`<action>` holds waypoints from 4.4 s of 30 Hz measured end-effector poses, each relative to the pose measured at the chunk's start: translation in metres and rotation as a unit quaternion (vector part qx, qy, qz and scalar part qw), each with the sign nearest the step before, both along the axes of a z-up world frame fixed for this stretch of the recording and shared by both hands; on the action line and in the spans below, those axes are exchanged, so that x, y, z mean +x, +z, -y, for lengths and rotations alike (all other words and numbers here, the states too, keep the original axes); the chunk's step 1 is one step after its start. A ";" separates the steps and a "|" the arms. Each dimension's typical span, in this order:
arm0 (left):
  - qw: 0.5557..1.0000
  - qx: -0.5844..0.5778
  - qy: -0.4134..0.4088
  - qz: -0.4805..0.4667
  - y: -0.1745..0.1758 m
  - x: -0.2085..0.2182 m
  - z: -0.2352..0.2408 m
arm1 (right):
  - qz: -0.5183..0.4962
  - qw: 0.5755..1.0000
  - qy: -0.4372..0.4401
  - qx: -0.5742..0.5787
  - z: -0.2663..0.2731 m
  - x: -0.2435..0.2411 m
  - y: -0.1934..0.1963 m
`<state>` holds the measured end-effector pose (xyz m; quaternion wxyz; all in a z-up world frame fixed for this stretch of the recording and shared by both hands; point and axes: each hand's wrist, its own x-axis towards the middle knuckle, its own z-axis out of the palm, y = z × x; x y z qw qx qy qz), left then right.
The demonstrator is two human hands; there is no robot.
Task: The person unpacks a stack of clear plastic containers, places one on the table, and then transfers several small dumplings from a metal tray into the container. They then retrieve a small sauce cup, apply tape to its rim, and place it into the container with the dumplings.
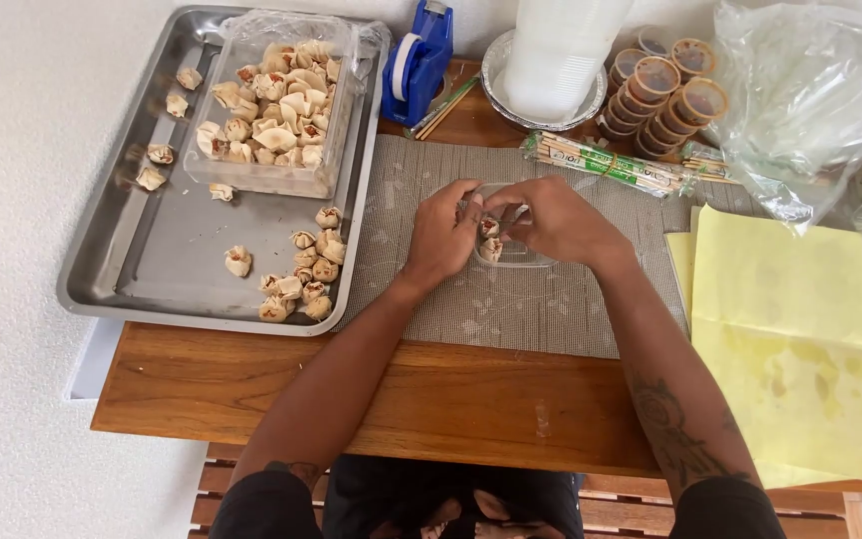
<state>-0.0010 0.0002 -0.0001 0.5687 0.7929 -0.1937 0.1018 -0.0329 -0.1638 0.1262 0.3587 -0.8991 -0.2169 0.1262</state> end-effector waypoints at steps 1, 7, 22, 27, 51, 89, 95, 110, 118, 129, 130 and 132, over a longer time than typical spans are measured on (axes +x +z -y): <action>1.000 0.000 0.001 0.000 -0.003 0.003 0.000 | 0.000 1.000 0.001 0.000 0.000 0.002 -0.001; 1.000 0.023 0.009 0.011 -0.009 0.007 0.002 | -0.013 0.999 -0.004 -0.043 -0.001 0.001 -0.006; 1.000 -0.013 0.015 0.012 -0.011 0.006 0.001 | -0.084 0.992 0.014 -0.091 -0.002 -0.001 0.004; 1.000 -0.017 0.023 0.008 -0.007 0.004 -0.001 | -0.091 0.994 -0.002 -0.065 0.001 0.004 -0.006; 0.983 -0.128 0.132 0.014 -0.040 0.009 0.014 | 0.205 0.967 0.152 0.029 -0.164 -0.012 0.028; 0.983 -0.155 0.002 -0.099 -0.014 -0.012 0.000 | 0.075 0.984 -0.003 0.161 -0.098 -0.034 0.017; 0.999 -0.038 0.032 -0.006 0.000 -0.007 -0.007 | 0.107 0.988 -0.047 0.099 -0.033 -0.025 0.017; 0.998 -0.063 -0.009 -0.029 0.004 -0.007 -0.006 | 0.029 0.996 -0.061 0.061 0.015 -0.005 0.018; 0.999 -0.053 -0.002 -0.012 0.010 -0.009 -0.008 | 0.046 0.993 -0.055 0.090 0.018 -0.002 0.014; 0.998 -0.062 -0.024 0.014 -0.012 0.003 -0.002 | 0.162 0.961 -0.125 0.188 0.042 0.028 -0.026; 0.998 -0.062 -0.024 0.013 -0.012 0.003 -0.002 | 0.161 0.961 -0.125 0.188 0.041 0.026 -0.024; 0.997 -0.062 -0.022 0.026 -0.012 0.002 0.000 | 0.121 0.973 -0.104 0.169 0.041 0.023 -0.022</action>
